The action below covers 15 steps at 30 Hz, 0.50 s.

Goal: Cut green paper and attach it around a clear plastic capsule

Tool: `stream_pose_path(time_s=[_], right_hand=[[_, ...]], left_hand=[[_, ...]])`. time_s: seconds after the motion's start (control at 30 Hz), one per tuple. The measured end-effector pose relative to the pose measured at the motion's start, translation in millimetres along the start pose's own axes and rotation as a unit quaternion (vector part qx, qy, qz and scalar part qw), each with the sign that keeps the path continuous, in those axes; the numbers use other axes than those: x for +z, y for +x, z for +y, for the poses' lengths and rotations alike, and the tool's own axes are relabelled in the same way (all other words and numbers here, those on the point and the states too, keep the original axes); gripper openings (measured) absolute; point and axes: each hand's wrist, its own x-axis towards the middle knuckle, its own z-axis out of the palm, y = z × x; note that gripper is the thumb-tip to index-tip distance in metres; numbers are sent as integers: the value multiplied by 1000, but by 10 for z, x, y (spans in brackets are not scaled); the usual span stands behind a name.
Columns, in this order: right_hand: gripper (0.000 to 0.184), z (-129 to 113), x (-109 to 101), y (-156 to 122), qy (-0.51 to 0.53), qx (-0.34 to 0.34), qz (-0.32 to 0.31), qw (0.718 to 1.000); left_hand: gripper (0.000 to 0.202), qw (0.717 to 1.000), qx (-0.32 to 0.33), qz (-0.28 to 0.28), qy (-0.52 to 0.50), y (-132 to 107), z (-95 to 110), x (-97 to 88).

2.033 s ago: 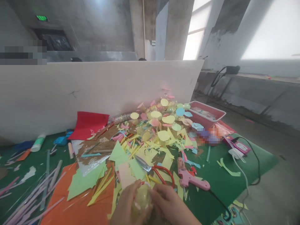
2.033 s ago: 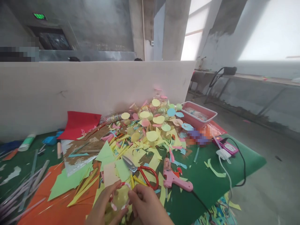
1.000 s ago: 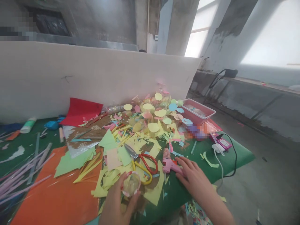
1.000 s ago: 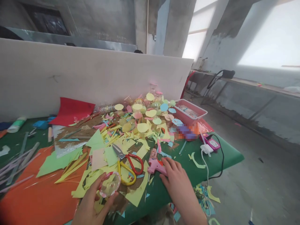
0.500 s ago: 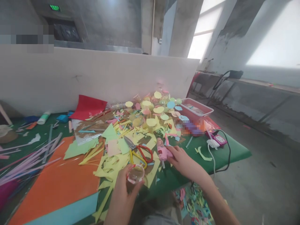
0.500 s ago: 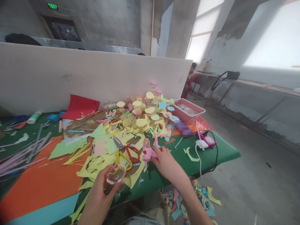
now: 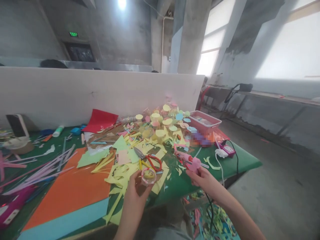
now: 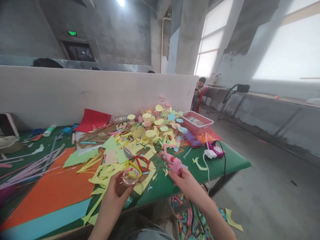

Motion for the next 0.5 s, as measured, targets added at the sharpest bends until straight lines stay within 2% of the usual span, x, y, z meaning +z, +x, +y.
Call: stream_pose_path(time_s=[0.23,0.5], right_hand=[[44,-19,147,-94,19,-14,-46,999],[37,-136,223,-182,11,2,-101,995]], left_hand=[[55,997,-13,3,-71,2,-71,43],[46,998,21,-1,-63,-16,-76,103]])
